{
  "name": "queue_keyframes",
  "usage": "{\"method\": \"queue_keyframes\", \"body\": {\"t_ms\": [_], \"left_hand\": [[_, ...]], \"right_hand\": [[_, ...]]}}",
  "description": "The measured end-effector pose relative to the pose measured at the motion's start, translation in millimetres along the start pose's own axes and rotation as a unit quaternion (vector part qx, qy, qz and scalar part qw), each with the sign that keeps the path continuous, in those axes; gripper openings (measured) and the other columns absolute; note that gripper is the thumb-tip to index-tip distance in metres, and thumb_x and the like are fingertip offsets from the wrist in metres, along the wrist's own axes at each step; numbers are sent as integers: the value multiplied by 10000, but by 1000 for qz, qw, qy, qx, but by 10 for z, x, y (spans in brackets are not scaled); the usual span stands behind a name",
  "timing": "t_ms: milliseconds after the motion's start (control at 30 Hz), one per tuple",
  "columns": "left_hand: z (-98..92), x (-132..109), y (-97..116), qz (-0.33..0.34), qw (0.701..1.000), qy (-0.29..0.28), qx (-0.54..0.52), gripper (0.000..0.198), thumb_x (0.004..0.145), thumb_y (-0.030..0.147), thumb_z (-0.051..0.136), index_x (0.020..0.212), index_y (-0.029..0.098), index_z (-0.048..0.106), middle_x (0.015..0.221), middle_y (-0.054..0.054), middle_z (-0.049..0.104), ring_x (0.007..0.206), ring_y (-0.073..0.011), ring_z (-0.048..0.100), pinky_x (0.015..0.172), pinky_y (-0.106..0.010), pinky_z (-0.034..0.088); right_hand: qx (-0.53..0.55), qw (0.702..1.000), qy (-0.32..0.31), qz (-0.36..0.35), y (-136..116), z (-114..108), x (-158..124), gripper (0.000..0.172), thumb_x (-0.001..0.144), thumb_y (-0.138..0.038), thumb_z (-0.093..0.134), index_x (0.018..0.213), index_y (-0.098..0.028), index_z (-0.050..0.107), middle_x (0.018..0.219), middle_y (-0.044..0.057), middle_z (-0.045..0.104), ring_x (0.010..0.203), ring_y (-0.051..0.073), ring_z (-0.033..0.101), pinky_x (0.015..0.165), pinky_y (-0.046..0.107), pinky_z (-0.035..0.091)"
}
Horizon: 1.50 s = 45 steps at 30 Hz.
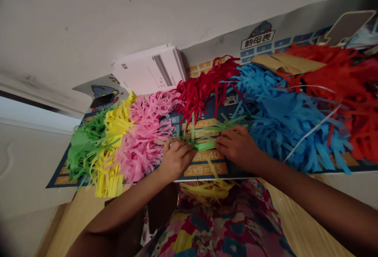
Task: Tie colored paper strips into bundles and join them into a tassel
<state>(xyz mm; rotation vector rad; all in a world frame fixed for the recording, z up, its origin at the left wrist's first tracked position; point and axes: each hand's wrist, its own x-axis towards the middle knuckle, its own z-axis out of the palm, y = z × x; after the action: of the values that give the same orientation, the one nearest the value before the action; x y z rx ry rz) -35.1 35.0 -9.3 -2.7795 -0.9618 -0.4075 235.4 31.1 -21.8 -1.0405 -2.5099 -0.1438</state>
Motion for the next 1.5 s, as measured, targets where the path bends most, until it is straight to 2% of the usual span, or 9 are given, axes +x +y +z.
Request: {"method": "queue_keyframes", "body": {"t_ms": [167, 467, 633, 767, 900, 1033, 1200, 1367, 1500], "left_hand": [[42, 70, -44, -75, 993, -30, -91, 153, 954, 278, 570, 891, 207, 691, 911, -40, 719, 955, -217, 559, 925, -433, 338], [110, 215, -88, -135, 979, -90, -120, 217, 963, 316, 539, 834, 178, 646, 865, -63, 676, 895, -242, 552, 820, -427, 351], [101, 245, -143, -123, 978, -107, -131, 238, 964, 331, 536, 812, 187, 648, 842, -59, 671, 884, -237, 554, 815, -425, 342], [68, 226, -143, -101, 986, -48, -126, 181, 933, 392, 619, 927, 226, 690, 944, -43, 712, 935, -228, 567, 869, -436, 326], [60, 173, -78, -37, 995, 8, -90, 87, 942, 213, 609, 909, 238, 685, 963, 8, 735, 941, -183, 577, 975, -424, 304], [77, 106, -25, 11, 997, 4, -77, 95, 953, 158, 588, 953, 211, 667, 968, 12, 742, 974, -177, 595, 1008, -410, 290], [102, 77, -18, -15, 995, -40, -93, 135, 955, 213, 595, 1071, 224, 663, 972, -19, 745, 940, -186, 602, 960, -411, 326], [59, 127, -39, -64, 988, -37, -135, 112, 942, 229, 581, 935, 228, 693, 907, -25, 740, 943, -205, 591, 954, -448, 330], [47, 143, -40, -126, 974, -50, -182, 164, 962, 289, 556, 906, 216, 691, 872, -34, 729, 901, -208, 578, 905, -437, 351]], "right_hand": [[99, 988, -26, 118, 147, 78, -75, 255, 974, -266, 548, 816, -274, 748, 923, 19, 738, 905, 221, 588, 812, 403, 283], [118, 971, -101, 181, 186, 111, 48, 194, 926, -304, 572, 807, -218, 699, 883, 42, 693, 856, 234, 561, 747, 365, 289], [113, 971, -104, 180, 191, 114, 80, 197, 915, -301, 573, 781, -217, 690, 845, 41, 681, 842, 233, 564, 748, 372, 299], [103, 983, -63, 138, 205, 79, 0, 237, 966, -328, 547, 823, -254, 721, 926, 29, 723, 881, 229, 587, 792, 408, 306], [58, 993, -44, 89, 177, 18, -139, 314, 1006, -225, 441, 964, -325, 735, 1040, 6, 750, 1008, 250, 604, 885, 463, 310], [38, 997, -58, 46, 122, 9, -203, 403, 1001, -140, 368, 1043, -339, 715, 1053, 6, 753, 1028, 247, 610, 888, 462, 321], [35, 999, -26, 26, 135, 21, -134, 319, 980, -111, 449, 1010, -270, 723, 973, 14, 749, 965, 217, 606, 847, 418, 310], [102, 987, -61, 105, 266, 64, -77, 251, 979, -267, 534, 854, -272, 751, 882, 19, 733, 865, 208, 592, 790, 399, 296], [154, 972, -96, 149, 331, 94, -60, 259, 978, -373, 542, 859, -275, 750, 887, 18, 724, 856, 208, 584, 779, 386, 297]]}}
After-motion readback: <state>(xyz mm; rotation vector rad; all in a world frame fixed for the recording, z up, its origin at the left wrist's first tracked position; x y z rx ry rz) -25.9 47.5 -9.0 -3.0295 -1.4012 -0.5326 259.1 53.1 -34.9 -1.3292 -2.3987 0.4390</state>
